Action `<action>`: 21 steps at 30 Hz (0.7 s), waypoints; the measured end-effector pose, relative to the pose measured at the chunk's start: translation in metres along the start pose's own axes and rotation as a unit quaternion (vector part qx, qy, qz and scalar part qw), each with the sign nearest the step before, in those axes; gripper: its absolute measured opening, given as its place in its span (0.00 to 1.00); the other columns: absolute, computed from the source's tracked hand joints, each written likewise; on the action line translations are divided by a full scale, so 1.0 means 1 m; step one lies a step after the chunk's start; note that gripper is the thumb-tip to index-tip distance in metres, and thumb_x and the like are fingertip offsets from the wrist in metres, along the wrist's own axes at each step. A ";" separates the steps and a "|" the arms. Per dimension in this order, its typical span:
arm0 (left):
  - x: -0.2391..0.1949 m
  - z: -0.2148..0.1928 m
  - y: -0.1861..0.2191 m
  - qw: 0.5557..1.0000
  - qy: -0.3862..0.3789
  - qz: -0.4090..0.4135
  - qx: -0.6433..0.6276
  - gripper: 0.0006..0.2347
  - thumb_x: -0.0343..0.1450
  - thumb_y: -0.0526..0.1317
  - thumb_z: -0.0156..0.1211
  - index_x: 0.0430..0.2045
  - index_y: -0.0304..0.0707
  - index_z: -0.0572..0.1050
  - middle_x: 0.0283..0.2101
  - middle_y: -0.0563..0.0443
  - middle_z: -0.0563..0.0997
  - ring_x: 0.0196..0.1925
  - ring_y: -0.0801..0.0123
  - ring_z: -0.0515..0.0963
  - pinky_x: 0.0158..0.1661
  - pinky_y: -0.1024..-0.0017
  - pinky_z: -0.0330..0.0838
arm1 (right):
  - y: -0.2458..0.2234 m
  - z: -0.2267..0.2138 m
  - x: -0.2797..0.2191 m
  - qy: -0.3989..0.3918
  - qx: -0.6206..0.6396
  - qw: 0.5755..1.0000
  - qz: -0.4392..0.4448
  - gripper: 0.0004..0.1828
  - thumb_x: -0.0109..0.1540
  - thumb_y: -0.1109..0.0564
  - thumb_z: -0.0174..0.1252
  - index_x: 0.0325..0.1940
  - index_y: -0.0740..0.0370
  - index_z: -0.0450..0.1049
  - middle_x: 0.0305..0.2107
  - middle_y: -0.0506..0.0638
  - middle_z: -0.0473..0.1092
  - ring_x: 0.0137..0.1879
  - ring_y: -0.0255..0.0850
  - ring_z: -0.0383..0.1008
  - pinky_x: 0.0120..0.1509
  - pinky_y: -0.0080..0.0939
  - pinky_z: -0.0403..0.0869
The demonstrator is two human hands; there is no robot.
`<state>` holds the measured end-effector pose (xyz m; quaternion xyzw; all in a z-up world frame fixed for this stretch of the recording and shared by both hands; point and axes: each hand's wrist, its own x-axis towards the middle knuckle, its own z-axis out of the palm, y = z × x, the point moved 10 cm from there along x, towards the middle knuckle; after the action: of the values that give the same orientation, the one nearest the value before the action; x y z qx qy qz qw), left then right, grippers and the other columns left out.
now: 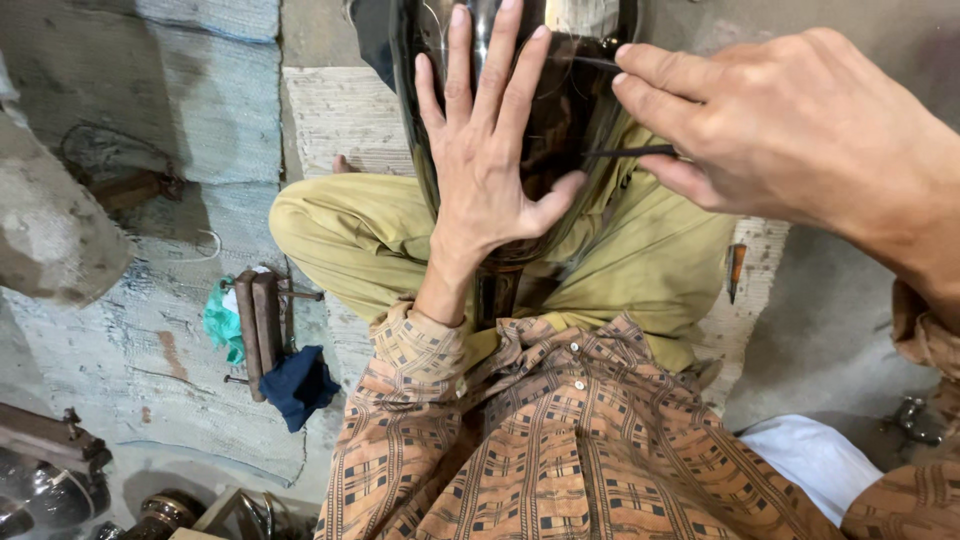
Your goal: The person sits on the floor and uses a pointed metal tool to engrave a geometric pattern onto the surface of a large, dark metallic vase. They hold the vase steady with one hand while carefully carving lines with the other, occasionally rotating the object to access different sections.
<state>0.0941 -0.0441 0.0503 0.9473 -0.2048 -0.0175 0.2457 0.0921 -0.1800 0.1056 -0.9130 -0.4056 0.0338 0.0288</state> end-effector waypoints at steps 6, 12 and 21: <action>-0.007 0.011 -0.009 0.999 0.036 0.010 0.025 0.49 0.63 0.62 0.78 0.74 0.44 0.53 0.79 0.53 0.51 0.82 0.52 0.45 0.75 0.43 0.37 | 0.004 0.002 0.000 -0.007 0.021 0.999 0.027 0.31 0.56 0.38 0.63 0.57 0.58 0.79 0.56 0.47 0.76 0.41 0.41 0.83 0.38 0.39 0.80; -0.013 0.016 -0.013 0.997 0.068 0.020 0.007 0.48 0.64 0.59 0.80 0.76 0.47 0.53 0.78 0.58 0.50 0.82 0.57 0.46 0.75 0.46 0.37 | 0.007 0.015 -0.002 -0.038 0.049 0.997 0.040 0.31 0.57 0.38 0.65 0.56 0.61 0.81 0.56 0.49 0.77 0.34 0.40 0.82 0.35 0.38 0.79; -0.013 0.014 -0.015 0.998 0.062 0.012 -0.007 0.48 0.64 0.58 0.80 0.76 0.46 0.54 0.78 0.57 0.52 0.82 0.57 0.47 0.75 0.47 0.37 | 0.004 -0.003 -0.003 0.019 0.081 0.995 0.050 0.27 0.55 0.42 0.67 0.51 0.63 0.82 0.55 0.50 0.77 0.39 0.42 0.82 0.40 0.40 0.79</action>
<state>0.0857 -0.0336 0.0297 0.9423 -0.2006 0.0426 0.2647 0.0938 -0.1849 0.1086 -0.9272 -0.3548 0.0509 0.1083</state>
